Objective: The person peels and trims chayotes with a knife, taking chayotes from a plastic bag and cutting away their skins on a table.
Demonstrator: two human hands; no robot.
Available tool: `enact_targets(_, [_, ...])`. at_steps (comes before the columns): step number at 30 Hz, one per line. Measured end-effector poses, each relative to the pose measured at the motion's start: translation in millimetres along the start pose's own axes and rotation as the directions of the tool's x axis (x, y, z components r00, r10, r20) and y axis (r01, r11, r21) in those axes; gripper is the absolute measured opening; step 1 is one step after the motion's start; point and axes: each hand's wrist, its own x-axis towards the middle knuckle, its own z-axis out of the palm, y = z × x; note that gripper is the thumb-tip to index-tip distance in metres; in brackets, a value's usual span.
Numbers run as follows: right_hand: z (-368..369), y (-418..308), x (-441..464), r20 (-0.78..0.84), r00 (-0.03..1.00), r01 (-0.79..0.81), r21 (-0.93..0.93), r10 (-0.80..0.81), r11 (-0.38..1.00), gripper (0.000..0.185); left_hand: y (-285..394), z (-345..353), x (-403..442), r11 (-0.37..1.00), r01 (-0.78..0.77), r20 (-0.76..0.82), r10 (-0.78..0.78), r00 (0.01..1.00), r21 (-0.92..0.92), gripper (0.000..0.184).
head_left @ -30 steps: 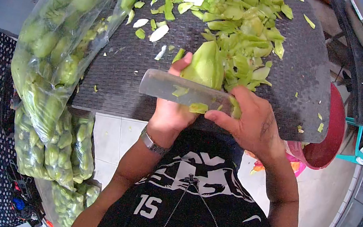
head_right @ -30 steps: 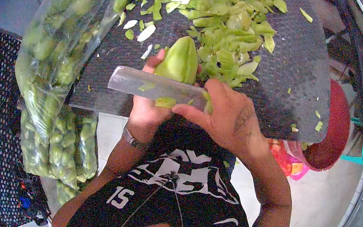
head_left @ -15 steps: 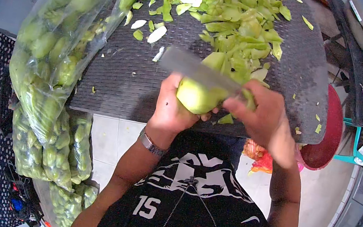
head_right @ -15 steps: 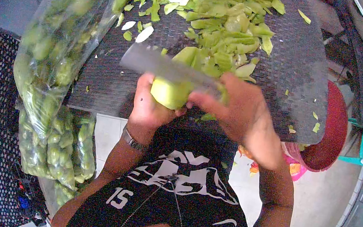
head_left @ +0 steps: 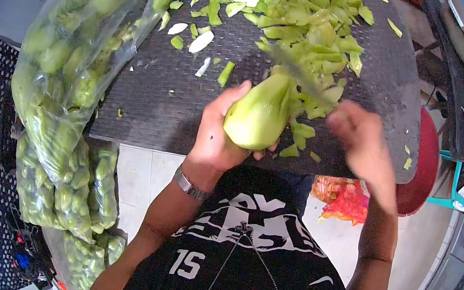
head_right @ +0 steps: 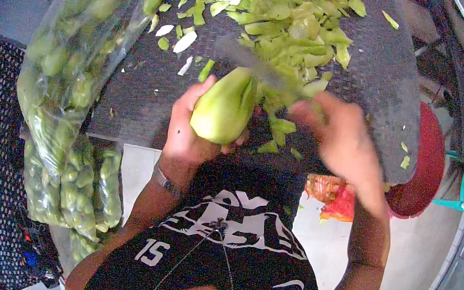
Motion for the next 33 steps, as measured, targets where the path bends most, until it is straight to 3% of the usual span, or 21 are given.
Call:
enact_targets(1, [4,-21,-6,0.085,0.995,0.035,0.088,-0.043,0.996,0.048,-1,3,0,0.999,0.011,-0.024,-0.012,1.0,-0.035,0.067])
enact_targets(3, [14,-29,-8,0.26,0.965,0.077,-0.163,-0.033,0.984,0.054,-1,11,1,0.995,0.029,-0.07,-0.036,0.997,-0.101,0.067])
enact_targets(4, [25,-23,-9,0.186,0.975,0.149,-0.127,-0.124,0.981,0.06,-2,7,2,0.997,0.012,-0.024,-0.014,1.0,-0.074,0.067])
enact_targets(9, [29,-22,-7,0.146,0.971,0.213,-0.151,-0.191,0.965,0.06,-1,14,0,0.997,-0.001,-0.096,-0.006,0.995,-0.078,0.065])
enact_targets(13, [31,-12,-2,0.076,0.972,0.233,-0.196,-0.222,0.953,0.058,-8,7,-13,0.972,-0.039,-0.064,0.025,0.998,-0.232,0.059])
enact_targets(19, [32,-4,-8,-0.038,0.984,0.165,-0.193,-0.175,0.967,0.051,-11,5,-16,0.994,-0.057,-0.066,0.051,0.997,-0.094,0.051])
enact_targets(24, [33,10,-5,-0.106,0.981,0.122,-0.294,-0.16,0.948,0.048,-8,11,-17,0.98,0.004,-0.136,-0.032,0.99,-0.201,0.057])
enact_targets(27, [18,33,1,-0.309,0.95,-0.104,-0.443,-0.043,0.891,0.046,8,15,-26,0.957,0.05,-0.045,-0.065,0.997,-0.284,0.058])
enact_targets(29, [0,45,7,-0.407,0.901,-0.288,-0.309,0.148,0.906,0.051,14,13,-34,0.947,0.047,-0.021,-0.057,0.998,-0.317,0.059])
enact_targets(30, [-4,46,9,-0.403,0.902,-0.283,-0.279,0.155,0.918,0.053,16,10,-34,0.946,0.033,0.002,-0.034,0.999,-0.322,0.058])
enact_targets(33, [-1,40,12,-0.325,0.925,-0.274,-0.206,0.198,0.939,0.053,14,16,-29,0.971,-0.104,-0.192,0.063,0.979,-0.214,0.054])
